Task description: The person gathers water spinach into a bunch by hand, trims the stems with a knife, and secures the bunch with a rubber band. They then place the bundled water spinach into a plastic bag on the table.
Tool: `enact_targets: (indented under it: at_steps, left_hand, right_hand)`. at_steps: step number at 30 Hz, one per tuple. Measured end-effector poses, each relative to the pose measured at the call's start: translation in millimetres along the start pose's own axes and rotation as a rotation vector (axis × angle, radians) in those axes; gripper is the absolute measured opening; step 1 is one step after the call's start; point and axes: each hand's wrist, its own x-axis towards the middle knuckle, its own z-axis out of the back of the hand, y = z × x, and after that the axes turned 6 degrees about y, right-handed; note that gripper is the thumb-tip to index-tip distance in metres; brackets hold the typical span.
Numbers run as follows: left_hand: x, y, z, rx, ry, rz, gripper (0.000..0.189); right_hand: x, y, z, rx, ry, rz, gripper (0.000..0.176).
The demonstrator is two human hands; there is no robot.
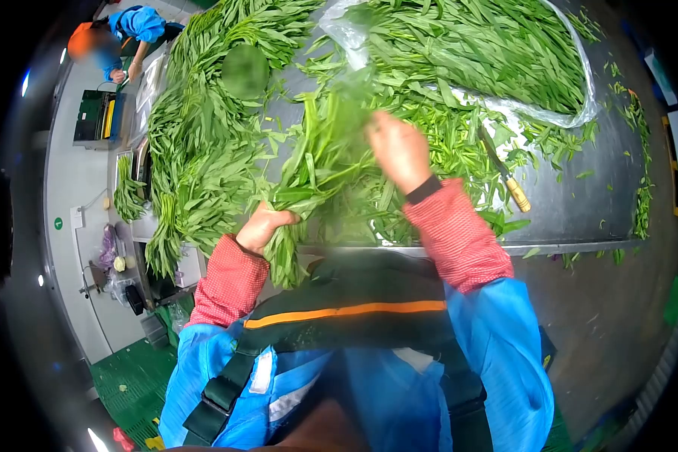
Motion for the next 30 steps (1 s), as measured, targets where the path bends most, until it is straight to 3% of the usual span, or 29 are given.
enact_targets:
  at_steps: [2,3,4,5,7,8,10,12,16,19,22,23,25,27,29,30]
  left_hand:
    - [-4,7,12,-0.007,0.028,0.017,0.044]
    - [-5,14,21,-0.039,0.005,0.048,0.043]
    - [-6,23,31,-0.07,-0.016,0.079,0.042]
    - [-6,28,36,-0.1,-0.035,0.11,0.041]
    - [-13,14,22,-0.291,-0.098,0.146,0.028]
    - [-17,11,27,-0.343,-0.093,0.203,0.026]
    - [-19,13,36,-0.432,-0.077,0.267,0.018]
    - [-17,17,42,-0.457,-0.013,0.263,0.022]
    - [-16,31,51,-0.388,0.037,0.199,0.033]
    - [-18,23,36,-0.355,0.045,0.205,0.034]
    - [-21,34,40,-0.294,0.001,0.262,0.033]
    - [-22,38,45,-0.27,-0.022,0.286,0.032]
    - [-28,39,45,-0.298,0.057,0.244,0.038]
    - [-32,55,66,-0.376,0.111,0.245,0.042]
    - [-23,109,121,-0.696,0.4,0.139,0.047]
    - [-24,102,111,-0.772,0.419,0.095,0.046]
  right_hand:
    - [21,-50,6,0.138,-0.208,-0.011,0.036]
    - [18,-14,56,0.5,-0.028,-0.291,0.042]
    - [20,-23,73,0.84,-0.073,-0.451,0.035]
    - [20,-58,88,1.377,0.155,-0.059,0.025]
    - [19,-47,104,1.691,0.19,0.203,0.018]
    - [12,-59,98,1.737,0.261,0.171,0.026]
    - [-5,-56,56,0.828,0.336,0.183,0.034]
    - [-8,-39,37,0.421,0.361,0.121,0.039]
    - [-4,-7,19,0.623,0.424,-0.101,0.038]
    - [-1,24,9,0.552,0.511,-0.129,0.029]
    - [2,34,-13,0.765,0.361,-0.028,0.022]
    - [5,32,-10,0.858,0.274,-0.117,0.019]
    - [11,34,10,1.037,0.104,-0.305,0.012]
    - [27,-11,15,1.393,0.0,-0.178,0.011]
    - [23,-11,21,1.263,0.123,-0.249,0.018]
    - [18,-8,16,1.124,0.232,-0.261,0.021]
